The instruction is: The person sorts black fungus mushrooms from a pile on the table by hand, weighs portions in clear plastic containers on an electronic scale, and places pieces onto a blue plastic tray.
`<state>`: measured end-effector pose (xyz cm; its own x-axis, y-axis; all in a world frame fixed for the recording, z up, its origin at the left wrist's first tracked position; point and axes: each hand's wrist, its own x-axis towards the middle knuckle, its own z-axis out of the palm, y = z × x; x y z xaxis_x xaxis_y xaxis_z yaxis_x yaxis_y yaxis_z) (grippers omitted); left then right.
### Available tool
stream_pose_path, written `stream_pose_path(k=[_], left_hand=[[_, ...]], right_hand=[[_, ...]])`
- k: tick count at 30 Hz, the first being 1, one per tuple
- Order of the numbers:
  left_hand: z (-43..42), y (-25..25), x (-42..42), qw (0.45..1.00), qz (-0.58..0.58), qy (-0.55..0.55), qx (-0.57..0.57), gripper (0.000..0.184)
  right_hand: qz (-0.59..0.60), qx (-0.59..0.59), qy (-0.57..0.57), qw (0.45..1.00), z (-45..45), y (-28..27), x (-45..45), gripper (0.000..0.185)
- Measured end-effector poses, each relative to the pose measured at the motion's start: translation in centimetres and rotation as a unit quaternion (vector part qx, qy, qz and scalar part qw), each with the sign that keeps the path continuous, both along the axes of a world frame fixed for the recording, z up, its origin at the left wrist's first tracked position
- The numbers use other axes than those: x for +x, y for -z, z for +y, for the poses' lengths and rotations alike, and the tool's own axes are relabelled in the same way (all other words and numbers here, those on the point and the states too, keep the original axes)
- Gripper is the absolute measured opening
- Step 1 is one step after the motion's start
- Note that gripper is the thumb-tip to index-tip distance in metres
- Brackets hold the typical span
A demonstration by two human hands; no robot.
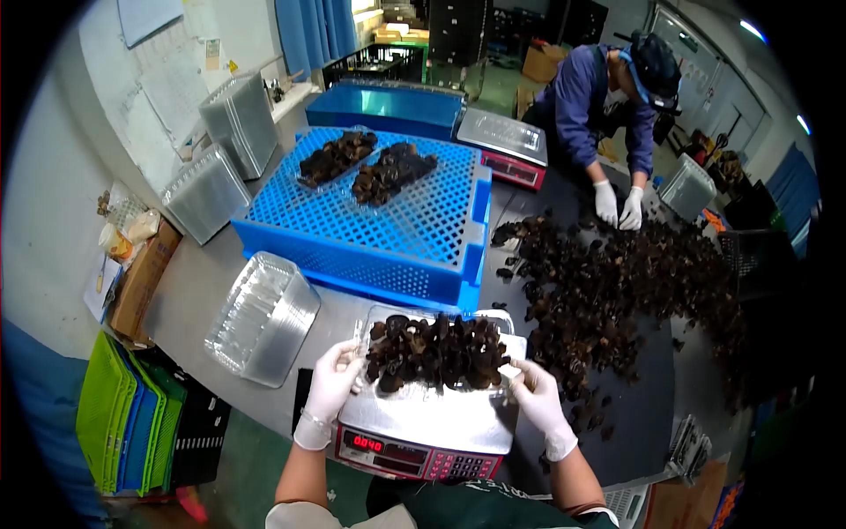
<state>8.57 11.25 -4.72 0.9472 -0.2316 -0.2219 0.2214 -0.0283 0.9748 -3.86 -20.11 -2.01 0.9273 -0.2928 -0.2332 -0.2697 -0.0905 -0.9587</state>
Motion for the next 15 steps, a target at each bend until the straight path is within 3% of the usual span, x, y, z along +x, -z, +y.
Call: stream_pose_path(k=[5, 8, 13, 15], left_hand=[[-3.9, -0.8, 7.2, 0.995, -0.077, -0.023, -0.055, 0.035], [-5.9, -1.1, 10.9, 0.994, -0.077, -0.05, -0.056, 0.034], [-7.9, 0.3, 15.5, 0.992, -0.058, -0.087, -0.073, 0.029], [-8.2, 0.4, 16.7, 0.991, -0.039, -0.089, -0.088, 0.035]], right_hand=[[-0.074, -0.068, 0.012, 0.995, -3.2, -2.1, 9.3, 0.032], [-0.133, -0.042, 0.031, 0.99, -5.3, -0.6, 14.8, 0.034], [-0.1, 0.081, 0.045, 0.991, -6.9, 1.5, 20.4, 0.046], [-0.099, 0.111, 0.028, 0.989, -7.2, 2.6, 20.7, 0.05]])
